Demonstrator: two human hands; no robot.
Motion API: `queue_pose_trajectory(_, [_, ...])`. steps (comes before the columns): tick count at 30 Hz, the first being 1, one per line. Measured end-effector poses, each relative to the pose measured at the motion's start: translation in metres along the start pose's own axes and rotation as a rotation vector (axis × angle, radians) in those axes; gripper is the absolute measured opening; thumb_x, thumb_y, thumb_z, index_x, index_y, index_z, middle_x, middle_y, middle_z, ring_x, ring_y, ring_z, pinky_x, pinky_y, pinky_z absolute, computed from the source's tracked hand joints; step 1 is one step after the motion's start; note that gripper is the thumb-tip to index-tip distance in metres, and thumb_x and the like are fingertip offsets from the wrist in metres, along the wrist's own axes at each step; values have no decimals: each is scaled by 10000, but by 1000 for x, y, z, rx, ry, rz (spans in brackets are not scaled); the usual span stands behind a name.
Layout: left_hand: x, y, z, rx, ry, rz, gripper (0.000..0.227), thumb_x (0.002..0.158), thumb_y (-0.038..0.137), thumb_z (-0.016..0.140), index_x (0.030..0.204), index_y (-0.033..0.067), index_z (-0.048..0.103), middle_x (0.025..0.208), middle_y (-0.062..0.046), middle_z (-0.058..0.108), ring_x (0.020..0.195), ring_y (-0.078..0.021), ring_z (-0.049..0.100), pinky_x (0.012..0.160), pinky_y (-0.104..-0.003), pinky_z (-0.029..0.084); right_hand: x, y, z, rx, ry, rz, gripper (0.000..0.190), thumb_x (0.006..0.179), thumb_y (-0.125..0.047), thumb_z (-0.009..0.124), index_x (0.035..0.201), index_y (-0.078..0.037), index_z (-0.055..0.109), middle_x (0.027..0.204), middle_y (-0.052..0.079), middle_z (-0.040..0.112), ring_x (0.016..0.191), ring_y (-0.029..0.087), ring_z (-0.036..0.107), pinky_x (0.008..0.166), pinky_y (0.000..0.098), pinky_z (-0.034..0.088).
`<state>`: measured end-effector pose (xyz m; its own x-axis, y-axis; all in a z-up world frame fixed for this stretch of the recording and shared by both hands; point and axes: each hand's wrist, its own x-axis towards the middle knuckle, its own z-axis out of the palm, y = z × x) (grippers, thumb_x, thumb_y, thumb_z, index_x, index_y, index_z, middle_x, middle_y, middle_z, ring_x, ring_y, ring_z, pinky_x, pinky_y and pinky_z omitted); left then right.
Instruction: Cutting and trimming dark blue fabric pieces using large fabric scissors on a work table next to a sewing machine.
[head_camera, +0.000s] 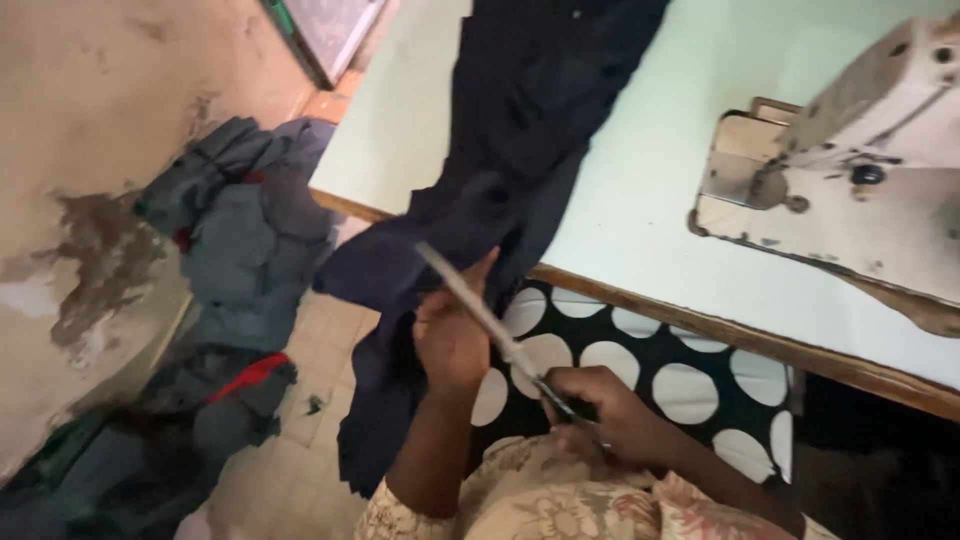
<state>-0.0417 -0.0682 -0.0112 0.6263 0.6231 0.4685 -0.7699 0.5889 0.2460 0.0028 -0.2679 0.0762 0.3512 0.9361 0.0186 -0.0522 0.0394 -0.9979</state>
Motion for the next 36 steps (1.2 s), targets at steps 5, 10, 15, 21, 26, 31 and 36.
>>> queue_pose_trajectory(5, [33,-22,-28,972,-94,-269,208,1082,323,566,1016,140,641,1046,-38,646,1054,-193,630,1013,-357,489,-3,6,0,-456,21,301,441,741,-483,877,726,-158,581,702,-15,593,658,125,524,590,314,372])
queue_pose_trajectory(10, [76,-20,-71,744,100,-539,638,1056,526,339,1398,23,533,1201,-186,712,926,-277,751,652,-294,592,-6,-5,1,-609,45,462,488,706,-531,915,745,-174,585,754,-9,653,702,133,595,612,312,411])
queue_pose_trajectory(15, [85,-15,-7,785,452,-462,777,979,587,368,1421,-21,568,1282,-189,725,1023,-276,755,791,-326,638,-13,-6,-2,-645,90,421,484,705,-550,918,731,-179,608,732,4,666,676,148,585,594,326,411])
queue_pose_trajectory(21, [86,62,25,414,136,-44,658,1116,452,298,1235,-80,667,1325,-314,640,1295,-392,640,1141,-500,542,-22,4,-4,-903,40,50,488,778,-665,792,802,-211,615,709,-26,632,638,177,603,539,371,434])
queue_pose_trajectory(26, [53,149,51,155,-293,224,719,1199,534,300,1258,52,830,1201,-241,760,1197,-346,706,1167,-468,486,-24,0,-9,-786,-7,-257,593,801,-690,740,960,-122,682,830,41,679,722,223,655,578,367,497])
queue_pose_trajectory(31, [35,157,45,499,117,287,522,1145,488,365,1236,138,742,1179,-104,771,1150,-261,720,1166,-482,506,-17,2,-2,-502,-21,-155,504,786,-580,811,749,-155,543,669,-2,535,601,165,528,542,334,386])
queue_pose_trajectory(36, [22,95,53,592,181,129,549,1177,330,290,1173,18,742,1168,-155,759,1169,-335,719,1150,-517,523,-9,16,3,-305,-92,27,489,785,-519,854,698,-147,548,632,-5,553,553,113,524,512,299,394])
